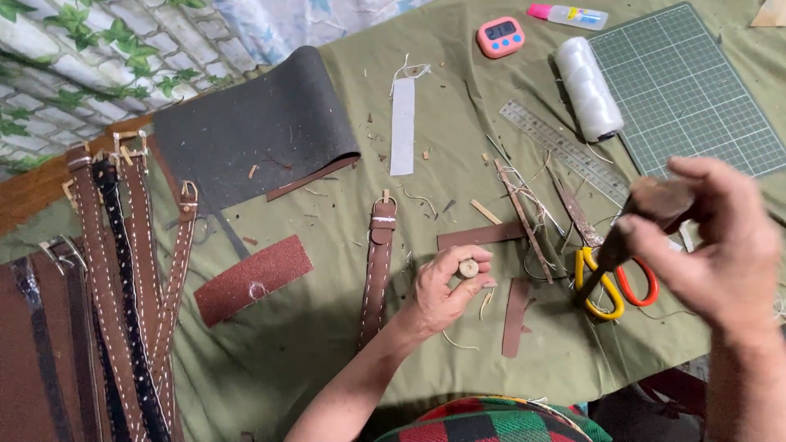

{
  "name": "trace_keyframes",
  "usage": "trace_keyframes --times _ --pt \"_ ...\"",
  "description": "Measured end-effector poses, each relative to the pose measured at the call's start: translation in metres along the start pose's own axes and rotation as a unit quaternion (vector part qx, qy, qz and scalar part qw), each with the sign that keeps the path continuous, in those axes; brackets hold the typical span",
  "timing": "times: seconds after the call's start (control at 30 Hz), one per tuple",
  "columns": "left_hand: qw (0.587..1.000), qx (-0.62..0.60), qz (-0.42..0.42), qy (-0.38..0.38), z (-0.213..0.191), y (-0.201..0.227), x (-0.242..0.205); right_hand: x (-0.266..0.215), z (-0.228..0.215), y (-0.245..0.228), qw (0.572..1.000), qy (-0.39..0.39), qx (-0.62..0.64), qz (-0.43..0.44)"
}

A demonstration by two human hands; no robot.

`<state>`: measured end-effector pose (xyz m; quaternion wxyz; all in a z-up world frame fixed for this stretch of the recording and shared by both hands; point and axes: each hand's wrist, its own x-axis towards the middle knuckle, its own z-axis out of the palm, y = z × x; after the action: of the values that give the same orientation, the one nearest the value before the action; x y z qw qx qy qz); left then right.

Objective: Finishing leather belts by trimming edges, piercing holes with an awl, and preparing thread for sewing.

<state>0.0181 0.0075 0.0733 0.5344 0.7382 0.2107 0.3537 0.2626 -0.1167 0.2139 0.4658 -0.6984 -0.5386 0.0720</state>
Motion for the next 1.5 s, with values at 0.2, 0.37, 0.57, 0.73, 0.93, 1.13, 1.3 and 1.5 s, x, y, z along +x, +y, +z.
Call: trace_keyframes --times 0.2,0.37,0.57,0.73,0.93,1.13,1.3,1.5 --pt "1.0 -0.003 0.023 -0.006 0.002 -0.003 -0.001 -0.04 0.029 0.029 0.994 0.096 0.012 -0.041" --pt "1.0 0.01 -0.001 -0.015 0.0 0.002 0.003 -0.078 0.074 0.09 0.994 -0.054 0.021 0.097" --pt "1.0 -0.019 0.015 0.004 0.001 0.006 0.006 -0.048 0.066 0.039 0.996 -0.04 -0.025 -0.08" --pt "0.992 -0.128 -0.001 -0.02 0.002 -0.002 0.003 -0.039 0.032 0.013 0.98 0.012 -0.032 -0.194" --pt "0.976 -0.216 -0.029 -0.025 0.004 -0.017 -0.001 -0.05 0.013 0.018 0.989 -0.033 0.046 -0.137" --pt "0.996 -0.056 -0.049 -0.042 0.0 -0.013 -0.003 -0.04 0.049 -0.002 0.928 -0.287 -0.181 -0.151" --pt "0.984 -0.178 -0.001 -0.02 0.005 -0.007 0.001 -0.017 0.017 -0.049 0.969 -0.108 -0.079 -0.206" --pt "1.0 -0.01 -0.011 -0.021 -0.001 -0.016 0.0 -0.02 0.034 -0.042 0.96 -0.229 -0.06 -0.147"
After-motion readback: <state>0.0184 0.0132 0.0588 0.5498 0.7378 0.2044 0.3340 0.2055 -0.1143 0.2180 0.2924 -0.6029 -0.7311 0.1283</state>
